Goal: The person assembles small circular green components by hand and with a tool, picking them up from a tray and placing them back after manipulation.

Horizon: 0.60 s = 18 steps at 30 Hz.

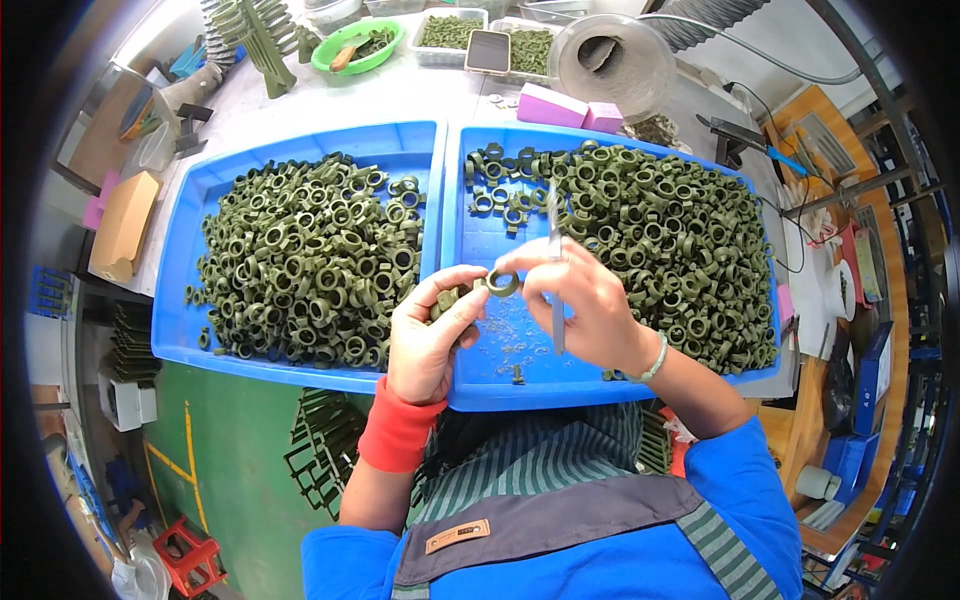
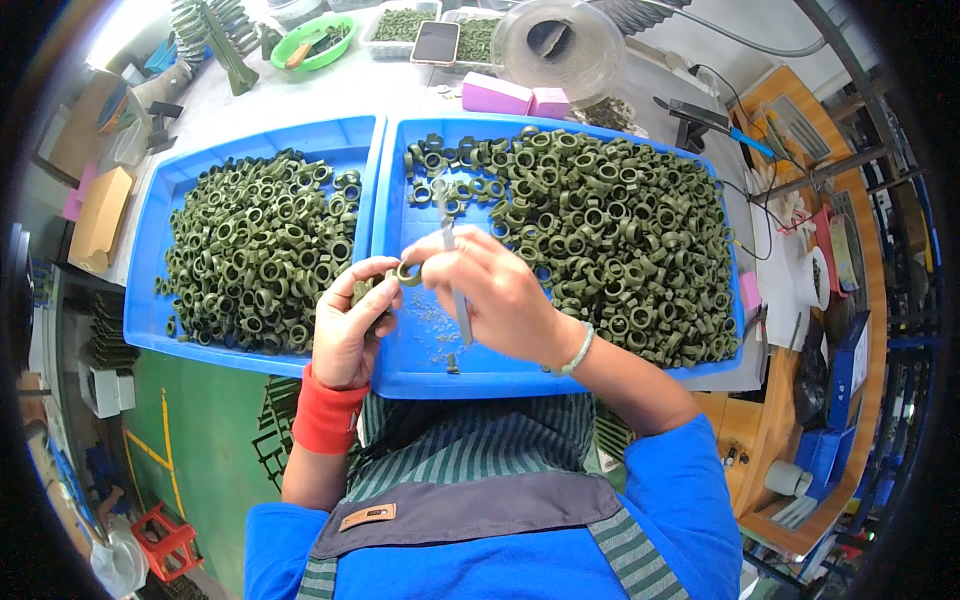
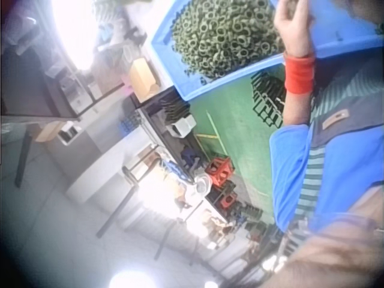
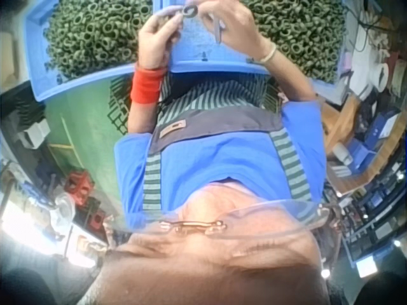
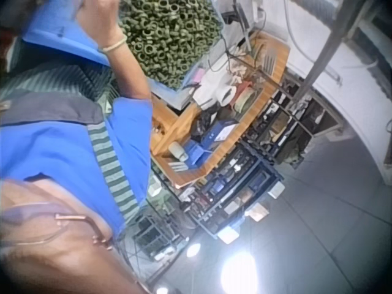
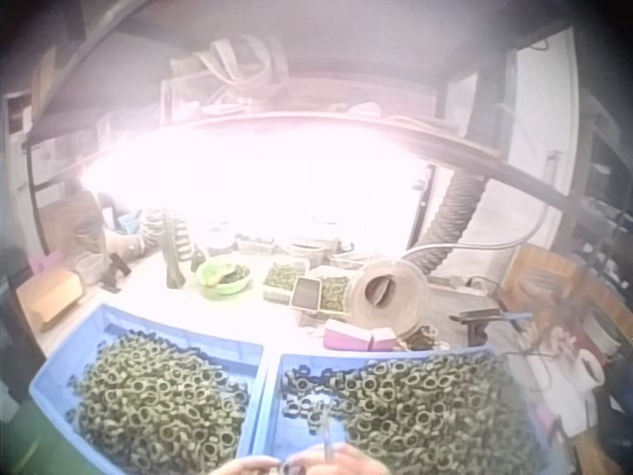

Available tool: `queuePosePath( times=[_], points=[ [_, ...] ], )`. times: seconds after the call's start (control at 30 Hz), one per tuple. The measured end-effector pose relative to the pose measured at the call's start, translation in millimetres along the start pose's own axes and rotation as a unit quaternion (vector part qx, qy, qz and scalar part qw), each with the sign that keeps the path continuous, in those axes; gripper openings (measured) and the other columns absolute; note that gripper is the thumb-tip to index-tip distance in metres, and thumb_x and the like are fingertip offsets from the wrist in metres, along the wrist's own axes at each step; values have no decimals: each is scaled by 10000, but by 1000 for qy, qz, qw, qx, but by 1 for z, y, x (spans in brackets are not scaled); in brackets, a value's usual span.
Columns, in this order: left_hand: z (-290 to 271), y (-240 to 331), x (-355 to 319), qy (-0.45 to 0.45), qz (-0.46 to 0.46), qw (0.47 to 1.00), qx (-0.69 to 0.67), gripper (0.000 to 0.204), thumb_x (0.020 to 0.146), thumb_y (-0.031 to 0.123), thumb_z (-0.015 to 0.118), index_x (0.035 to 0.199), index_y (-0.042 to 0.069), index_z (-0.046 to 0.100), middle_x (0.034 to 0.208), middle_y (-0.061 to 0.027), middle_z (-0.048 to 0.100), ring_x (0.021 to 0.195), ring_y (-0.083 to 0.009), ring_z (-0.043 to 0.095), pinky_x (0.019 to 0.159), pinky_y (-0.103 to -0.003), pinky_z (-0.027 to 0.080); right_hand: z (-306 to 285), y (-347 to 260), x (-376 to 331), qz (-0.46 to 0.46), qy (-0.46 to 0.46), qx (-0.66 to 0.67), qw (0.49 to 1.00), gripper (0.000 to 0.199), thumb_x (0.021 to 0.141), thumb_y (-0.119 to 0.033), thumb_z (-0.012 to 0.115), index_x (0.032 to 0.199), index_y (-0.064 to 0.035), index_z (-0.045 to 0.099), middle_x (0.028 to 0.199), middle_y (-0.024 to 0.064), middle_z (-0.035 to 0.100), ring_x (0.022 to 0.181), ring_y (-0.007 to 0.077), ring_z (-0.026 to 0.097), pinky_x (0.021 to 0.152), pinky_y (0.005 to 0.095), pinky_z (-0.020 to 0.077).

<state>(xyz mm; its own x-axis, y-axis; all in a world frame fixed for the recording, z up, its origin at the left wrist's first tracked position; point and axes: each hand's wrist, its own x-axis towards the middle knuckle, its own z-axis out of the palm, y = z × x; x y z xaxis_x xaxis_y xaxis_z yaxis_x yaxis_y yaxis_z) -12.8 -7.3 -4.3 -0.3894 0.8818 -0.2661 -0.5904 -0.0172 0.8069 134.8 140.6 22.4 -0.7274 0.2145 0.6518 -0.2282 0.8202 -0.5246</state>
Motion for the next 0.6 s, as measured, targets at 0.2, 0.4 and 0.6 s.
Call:
queuePosePath(
  times=[0.2, 0.4, 0.6],
  points=[
    [-2, 1, -4, 4, 105, 992, 72, 267, 898, 6, 728, 1160, 28, 684, 823, 39, 618, 648, -14, 498, 572, -167, 372, 8, 38, -1, 126, 28, -73, 989, 233, 799, 52, 664, 985, -28, 548, 1076, 166, 673, 1042, 372, 629, 905, 443, 506],
    [-2, 1, -3, -7, 135, 986, 100, 262, 890, -25, 713, 1145, 28, 690, 831, 51, 615, 672, -4, 489, 598, -160, 372, 27, 108, -13, 223, -110, -174, 953, 317, 796, -90, 789, 1018, -37, 569, 1028, 147, 647, 1056, 374, 569, 955, 437, 469],
    [-14, -4, -1, 4, 168, 978, 124, 245, 876, -55, 697, 1105, 30, 702, 937, 44, 640, 724, -8, 485, 629, -165, 382, 39, 89, -15, 190, -133, -130, 964, 318, 772, -105, 812, 1005, -50, 601, 983, 115, 640, 1052, 332, 559, 935, 418, 478]
  ],
)
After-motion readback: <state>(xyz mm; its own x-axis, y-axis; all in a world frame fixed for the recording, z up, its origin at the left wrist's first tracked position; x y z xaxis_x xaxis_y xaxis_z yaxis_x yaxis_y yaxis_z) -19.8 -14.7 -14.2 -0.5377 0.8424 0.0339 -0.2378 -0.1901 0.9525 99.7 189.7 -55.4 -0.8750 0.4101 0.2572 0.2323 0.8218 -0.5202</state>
